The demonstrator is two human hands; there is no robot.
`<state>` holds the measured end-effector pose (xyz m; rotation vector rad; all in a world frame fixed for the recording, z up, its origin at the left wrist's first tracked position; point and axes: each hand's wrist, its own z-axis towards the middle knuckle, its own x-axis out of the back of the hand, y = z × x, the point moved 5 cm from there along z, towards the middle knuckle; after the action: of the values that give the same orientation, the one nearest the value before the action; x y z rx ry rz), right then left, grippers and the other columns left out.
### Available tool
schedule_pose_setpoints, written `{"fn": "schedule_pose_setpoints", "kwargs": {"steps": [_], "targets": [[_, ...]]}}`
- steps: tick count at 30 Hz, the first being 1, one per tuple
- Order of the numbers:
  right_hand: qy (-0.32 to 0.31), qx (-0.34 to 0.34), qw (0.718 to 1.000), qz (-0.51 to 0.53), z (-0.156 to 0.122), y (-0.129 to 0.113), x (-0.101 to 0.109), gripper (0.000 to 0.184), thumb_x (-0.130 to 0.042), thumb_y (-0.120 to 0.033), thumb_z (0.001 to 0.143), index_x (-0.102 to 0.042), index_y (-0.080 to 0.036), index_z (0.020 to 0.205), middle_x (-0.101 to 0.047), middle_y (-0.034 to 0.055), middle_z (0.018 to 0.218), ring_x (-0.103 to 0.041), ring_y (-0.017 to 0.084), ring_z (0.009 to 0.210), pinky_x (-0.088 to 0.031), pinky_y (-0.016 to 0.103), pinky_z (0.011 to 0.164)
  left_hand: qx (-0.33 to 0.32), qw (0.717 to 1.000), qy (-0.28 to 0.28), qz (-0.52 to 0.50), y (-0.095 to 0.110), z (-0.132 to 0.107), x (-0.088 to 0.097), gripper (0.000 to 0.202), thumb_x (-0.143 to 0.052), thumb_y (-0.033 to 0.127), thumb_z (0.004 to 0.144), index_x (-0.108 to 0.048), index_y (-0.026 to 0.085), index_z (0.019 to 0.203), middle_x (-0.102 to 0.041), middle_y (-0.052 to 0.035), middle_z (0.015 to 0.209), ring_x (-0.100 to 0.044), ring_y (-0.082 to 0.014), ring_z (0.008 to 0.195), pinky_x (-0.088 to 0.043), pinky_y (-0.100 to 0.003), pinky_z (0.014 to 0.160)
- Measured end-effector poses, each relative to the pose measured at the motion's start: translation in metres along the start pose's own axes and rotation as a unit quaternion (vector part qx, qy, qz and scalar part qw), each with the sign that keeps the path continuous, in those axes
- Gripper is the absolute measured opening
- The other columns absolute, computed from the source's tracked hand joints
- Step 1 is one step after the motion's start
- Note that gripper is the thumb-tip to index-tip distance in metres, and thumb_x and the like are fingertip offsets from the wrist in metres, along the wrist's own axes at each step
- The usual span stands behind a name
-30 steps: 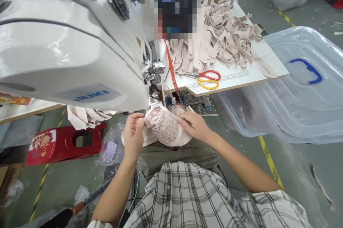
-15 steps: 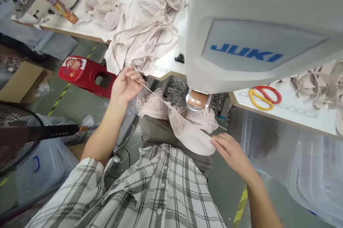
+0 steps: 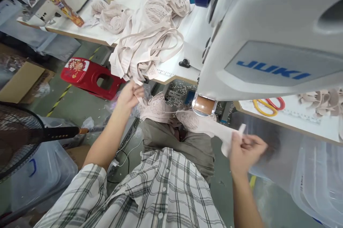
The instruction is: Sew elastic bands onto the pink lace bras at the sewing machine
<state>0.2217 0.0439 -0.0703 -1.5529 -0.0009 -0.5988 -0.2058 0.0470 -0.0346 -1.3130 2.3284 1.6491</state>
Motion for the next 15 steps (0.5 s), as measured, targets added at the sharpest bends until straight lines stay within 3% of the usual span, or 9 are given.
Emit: {"fn": "schedule_pose_setpoints", "kwargs": {"steps": [2, 4, 6, 8, 11, 15], "targets": [[-0.11, 0.021, 0.993, -0.041, -0.008, -0.01, -0.025, 0.038, -0.072, -0.058, 0.072, -0.055, -0.026, 0.082, -0.063, 0.0044, 0.076, -0.06, 0.021, 0.066, -0.048, 0.037, 0.063, 0.033, 0.995, -0.071, 0.069, -0.028, -0.016, -0.027, 0.039, -0.085, 0.037, 0.073, -0.05, 0.019, 0.071, -0.044, 0.0109, 0.049, -0.024, -0.0003, 0.035, -0.015, -0.015, 0.037], [-0.255, 0.035, 0.965, -0.055, -0.018, -0.02, -0.052, 0.031, -0.067, -0.054, 0.076, -0.061, -0.023, 0.08, -0.068, 0.0056, 0.079, -0.061, 0.02, 0.067, -0.049, 0.036, 0.065, 0.063, 0.979, -0.143, 0.131, -0.052, -0.035, -0.051, 0.042, -0.088, 0.04, 0.065, -0.054, 0.019, 0.08, -0.049, 0.0099, 0.051, -0.026, -0.0009, 0.036, -0.015, -0.016, 0.039], [-0.354, 0.035, 0.934, -0.043, -0.026, -0.031, -0.071, 0.026, -0.064, -0.048, 0.079, -0.065, -0.022, 0.082, -0.072, 0.0058, 0.082, -0.061, 0.018, 0.066, -0.05, 0.034, 0.065, 0.076, 0.959, -0.202, 0.184, -0.07, -0.054, -0.069, 0.046, -0.088, 0.041, 0.063, -0.055, 0.02, 0.086, -0.048, 0.0106, 0.05, -0.027, -0.0019, 0.037, -0.016, -0.017, 0.04], [-0.405, 0.024, 0.914, -0.012, -0.028, -0.042, -0.083, 0.027, -0.06, -0.046, 0.084, -0.068, -0.021, 0.085, -0.075, 0.0063, 0.086, -0.064, 0.018, 0.071, -0.052, 0.033, 0.067, 0.058, 0.938, -0.239, 0.244, -0.08, -0.07, -0.082, 0.042, -0.084, 0.039, 0.068, -0.052, 0.021, 0.088, -0.048, 0.0106, 0.051, -0.031, -0.0038, 0.039, -0.021, -0.018, 0.043], [-0.437, 0.009, 0.899, 0.038, -0.024, -0.058, -0.091, 0.033, -0.057, -0.05, 0.086, -0.07, -0.019, 0.089, -0.076, 0.007, 0.091, -0.067, 0.02, 0.081, -0.053, 0.033, 0.072, -0.027, 0.899, -0.264, 0.348, -0.086, -0.086, -0.093, 0.029, -0.074, 0.035, 0.079, -0.048, 0.022, 0.085, -0.055, 0.0061, 0.061, -0.048, -0.0093, 0.052, -0.036, -0.021, 0.051], [-0.495, 0.0, 0.869, -0.001, -0.017, -0.069, -0.091, 0.032, -0.065, -0.049, 0.081, -0.072, -0.019, 0.088, -0.074, 0.0038, 0.08, -0.064, 0.018, 0.07, -0.049, 0.03, 0.064, -0.114, 0.824, -0.282, 0.477, -0.094, -0.091, -0.104, 0.02, -0.062, 0.032, 0.087, -0.046, 0.023, 0.081, -0.059, 0.0038, 0.07, -0.055, -0.0132, 0.063, -0.04, -0.024, 0.059]]}}
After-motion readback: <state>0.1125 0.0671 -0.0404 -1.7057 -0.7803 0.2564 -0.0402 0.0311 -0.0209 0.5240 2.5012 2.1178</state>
